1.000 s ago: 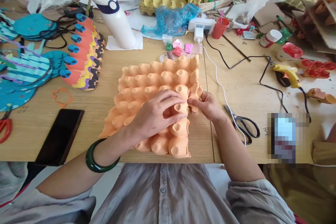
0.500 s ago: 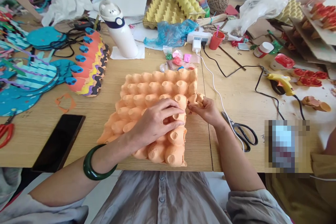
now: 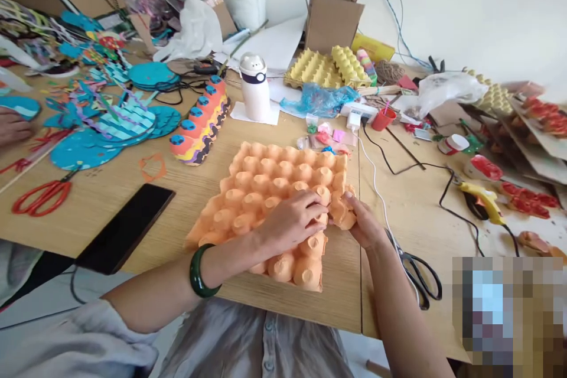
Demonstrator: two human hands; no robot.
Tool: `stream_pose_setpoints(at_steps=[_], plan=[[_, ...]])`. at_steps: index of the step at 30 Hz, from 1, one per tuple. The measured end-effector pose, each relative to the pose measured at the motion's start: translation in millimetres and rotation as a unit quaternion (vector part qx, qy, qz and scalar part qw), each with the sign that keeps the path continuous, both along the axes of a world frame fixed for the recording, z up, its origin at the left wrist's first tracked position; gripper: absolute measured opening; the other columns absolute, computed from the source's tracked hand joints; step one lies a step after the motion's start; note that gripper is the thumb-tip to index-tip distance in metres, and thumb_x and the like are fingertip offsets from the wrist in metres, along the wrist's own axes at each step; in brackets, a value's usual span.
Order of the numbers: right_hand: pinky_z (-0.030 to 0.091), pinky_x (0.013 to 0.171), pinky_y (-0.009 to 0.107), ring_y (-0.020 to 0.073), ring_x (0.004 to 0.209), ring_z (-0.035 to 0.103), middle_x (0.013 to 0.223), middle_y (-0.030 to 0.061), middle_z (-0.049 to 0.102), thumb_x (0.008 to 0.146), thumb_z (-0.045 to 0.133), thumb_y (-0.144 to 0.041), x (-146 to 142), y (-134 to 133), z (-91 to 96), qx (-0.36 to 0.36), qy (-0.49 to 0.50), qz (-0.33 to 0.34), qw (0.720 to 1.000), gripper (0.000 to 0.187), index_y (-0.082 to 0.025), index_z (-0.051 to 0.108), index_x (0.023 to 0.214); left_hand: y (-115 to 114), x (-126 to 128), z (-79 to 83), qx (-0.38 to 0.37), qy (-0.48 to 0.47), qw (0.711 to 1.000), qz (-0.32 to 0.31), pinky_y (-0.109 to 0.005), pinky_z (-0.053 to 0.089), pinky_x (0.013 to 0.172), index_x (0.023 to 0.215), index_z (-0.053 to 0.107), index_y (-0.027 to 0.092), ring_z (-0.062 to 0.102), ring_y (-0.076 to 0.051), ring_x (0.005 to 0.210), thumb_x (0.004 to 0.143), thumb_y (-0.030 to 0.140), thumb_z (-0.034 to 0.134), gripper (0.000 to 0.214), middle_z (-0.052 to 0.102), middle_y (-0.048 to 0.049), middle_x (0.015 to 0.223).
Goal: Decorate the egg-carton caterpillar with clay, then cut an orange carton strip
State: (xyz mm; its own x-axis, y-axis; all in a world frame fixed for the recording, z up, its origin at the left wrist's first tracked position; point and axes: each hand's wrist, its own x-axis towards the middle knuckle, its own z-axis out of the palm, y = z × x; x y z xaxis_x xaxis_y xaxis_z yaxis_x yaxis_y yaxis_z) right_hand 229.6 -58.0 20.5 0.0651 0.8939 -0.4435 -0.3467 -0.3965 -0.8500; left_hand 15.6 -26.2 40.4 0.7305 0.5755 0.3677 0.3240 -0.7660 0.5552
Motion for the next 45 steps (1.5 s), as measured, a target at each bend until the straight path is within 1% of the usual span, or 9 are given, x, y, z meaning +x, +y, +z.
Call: stream_pose_setpoints(at_steps=[4,9,15,19,22,25,29,35,45], plan=[[0.052,0.056,0.027,0.0186,0.063,0.067,0.065,0.0055,0.07,0.063,0.087,-0.062,-1,13,6.0,-0.047,-0.077,0.006,0.996,0.05,-0.017,0.066,0.068,-1,8,-12.1,0.006,0.025,1.0,-0.01,-0.032,0.058,0.092,0.101,0.068,0.017,0.063,-0.018,0.104,0.098,0.015,0.063,0.007,0.066,-0.0056,0.109],[0.04,0.043,0.024,0.0114,0.047,0.053,0.053,-0.0004,0.059,0.055,0.09,-0.041,-2,33,4.4,-0.091,-0.172,0.005,0.981,0.038,-0.017,0.06,0.058,-3,11,-13.4,0.014,0.088,0.996,-0.02,-0.033,0.059,0.091,0.099,0.069,0.014,0.063,-0.019,0.103,0.099,0.015,0.061,0.009,0.067,-0.0069,0.108],[0.04,0.042,0.023,0.0104,0.046,0.051,0.054,-0.002,0.058,0.061,0.079,-0.035,-6,36,-3.6,-0.088,-0.171,-0.015,0.981,0.025,-0.019,0.06,0.061,14,3,-3.0,0.044,-0.037,0.997,0.051,-0.039,0.058,0.093,0.098,0.071,0.016,0.063,-0.021,0.103,0.099,0.022,0.06,0.012,0.067,-0.007,0.107],[0.042,0.043,0.024,0.0109,0.047,0.051,0.054,-0.0017,0.058,0.06,0.078,-0.031,-9,34,-3.5,-0.098,-0.166,-0.007,0.981,0.022,-0.019,0.06,0.062,30,9,-5.6,0.001,-0.02,0.998,0.052,-0.037,0.058,0.09,0.102,0.071,0.016,0.064,-0.021,0.103,0.096,0.023,0.066,0.011,0.068,-0.0075,0.109],[0.043,0.043,0.024,0.0109,0.047,0.052,0.055,-0.001,0.059,0.059,0.079,-0.032,-12,35,-2.7,-0.105,-0.165,-0.003,0.981,0.023,-0.018,0.061,0.062,35,16,-11.7,-0.014,0.006,0.999,0.05,-0.038,0.056,0.093,0.107,0.07,0.015,0.064,-0.022,0.106,0.093,0.017,0.067,0.014,0.068,-0.0084,0.111],[0.043,0.043,0.024,0.011,0.048,0.052,0.054,-0.0013,0.059,0.058,0.082,-0.034,-15,36,-3.5,-0.105,-0.167,-0.01,0.98,0.026,-0.018,0.061,0.062,35,18,-14.1,-0.019,0.015,0.998,0.056,-0.038,0.055,0.096,0.105,0.069,0.014,0.064,-0.022,0.107,0.093,0.015,0.065,0.013,0.068,-0.0091,0.113],[0.044,0.044,0.024,0.0114,0.046,0.052,0.052,-0.0017,0.058,0.058,0.082,-0.035,-18,36,-5.6,-0.098,-0.176,-0.02,0.979,0.027,-0.018,0.061,0.06,34,17,-14.0,-0.027,0.022,0.998,0.051,-0.035,0.056,0.088,0.108,0.068,0.013,0.064,-0.021,0.102,0.093,0.012,0.064,0.015,0.068,-0.0084,0.111],[0.041,0.039,0.025,0.0112,0.042,0.048,0.048,-0.0018,0.056,0.056,0.083,-0.036,-14,30,-2.9,-0.093,-0.173,0.002,0.98,0.03,-0.019,0.059,0.054,33,15,-17.7,-0.041,-0.026,0.998,0.026,-0.031,0.056,0.083,0.102,0.068,0.016,0.065,-0.017,0.097,0.094,0.013,0.066,0.009,0.069,-0.0052,0.108],[0.045,0.042,0.027,0.0139,0.042,0.052,0.05,0.0019,0.063,0.061,0.08,-0.043,-9,12,-7.7,-0.023,-0.132,0.017,0.991,0.031,-0.02,0.062,0.054,25,10,-8.6,-0.008,-0.033,0.999,-0.005,-0.036,0.057,0.095,0.108,0.071,0.016,0.067,-0.02,0.106,0.095,0.019,0.065,0.015,0.071,-0.0068,0.113]])
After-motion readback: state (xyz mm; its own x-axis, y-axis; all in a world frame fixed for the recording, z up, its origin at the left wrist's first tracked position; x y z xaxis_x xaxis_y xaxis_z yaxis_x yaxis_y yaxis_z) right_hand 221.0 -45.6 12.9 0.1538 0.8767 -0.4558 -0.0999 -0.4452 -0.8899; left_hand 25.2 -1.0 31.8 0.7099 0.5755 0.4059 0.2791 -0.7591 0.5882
